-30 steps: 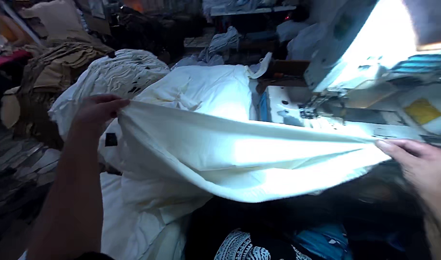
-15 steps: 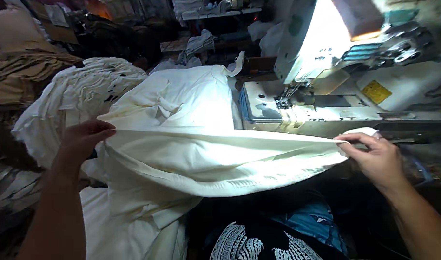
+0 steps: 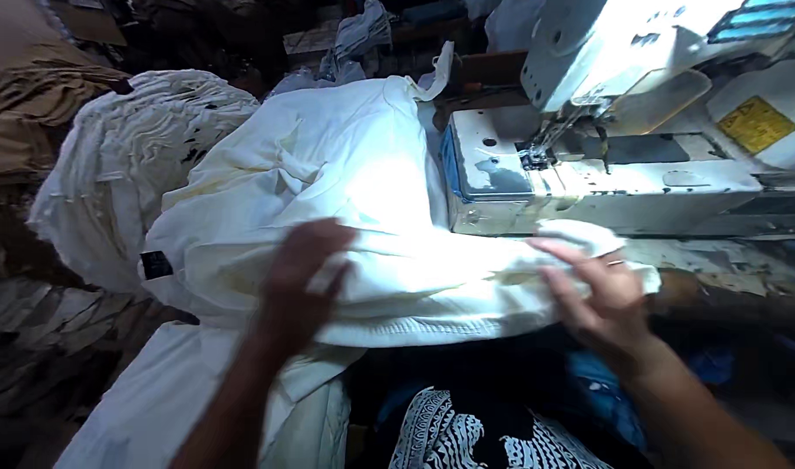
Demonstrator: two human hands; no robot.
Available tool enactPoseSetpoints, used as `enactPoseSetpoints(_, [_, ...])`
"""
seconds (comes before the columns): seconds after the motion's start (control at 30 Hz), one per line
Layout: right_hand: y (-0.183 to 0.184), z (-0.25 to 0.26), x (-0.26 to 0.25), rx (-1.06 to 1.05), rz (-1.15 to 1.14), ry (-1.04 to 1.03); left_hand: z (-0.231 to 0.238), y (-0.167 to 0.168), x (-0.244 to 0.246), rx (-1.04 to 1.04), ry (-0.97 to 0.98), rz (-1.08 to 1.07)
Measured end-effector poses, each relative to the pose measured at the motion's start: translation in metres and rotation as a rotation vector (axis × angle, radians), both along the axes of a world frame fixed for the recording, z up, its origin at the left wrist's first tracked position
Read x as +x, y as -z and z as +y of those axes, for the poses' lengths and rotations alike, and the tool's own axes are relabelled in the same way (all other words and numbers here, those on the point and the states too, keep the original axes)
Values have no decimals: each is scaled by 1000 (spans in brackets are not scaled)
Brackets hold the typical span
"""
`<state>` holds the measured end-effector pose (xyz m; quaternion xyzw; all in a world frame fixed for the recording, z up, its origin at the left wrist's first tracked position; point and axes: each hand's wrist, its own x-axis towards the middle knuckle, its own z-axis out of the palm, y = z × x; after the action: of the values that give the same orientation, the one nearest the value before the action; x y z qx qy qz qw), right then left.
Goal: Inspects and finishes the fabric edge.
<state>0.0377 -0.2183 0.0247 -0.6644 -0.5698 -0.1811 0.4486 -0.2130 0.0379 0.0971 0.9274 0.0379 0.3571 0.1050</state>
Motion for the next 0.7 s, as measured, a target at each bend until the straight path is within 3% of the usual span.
enactPoseSetpoints(0.1, [20, 59, -37, -158, -56, -92, -41, 43, 57, 186, 59, 212])
enactPoseSetpoints(0.23, [56, 69, -42, -380, -153, 5, 2, 73, 56, 156, -230, 373])
enactPoseSetpoints(0.47, [64, 48, -34, -404, -208, 114, 69, 97, -31, 79, -731, 162])
enactPoseSetpoints(0.57, [63, 46, -35, -413, -183, 131, 90, 103, -65, -45, -803, 98])
enactPoseSetpoints(0.7, [65, 33, -33, -434, -162, 197, 99, 120, -72, -66, -775, -66])
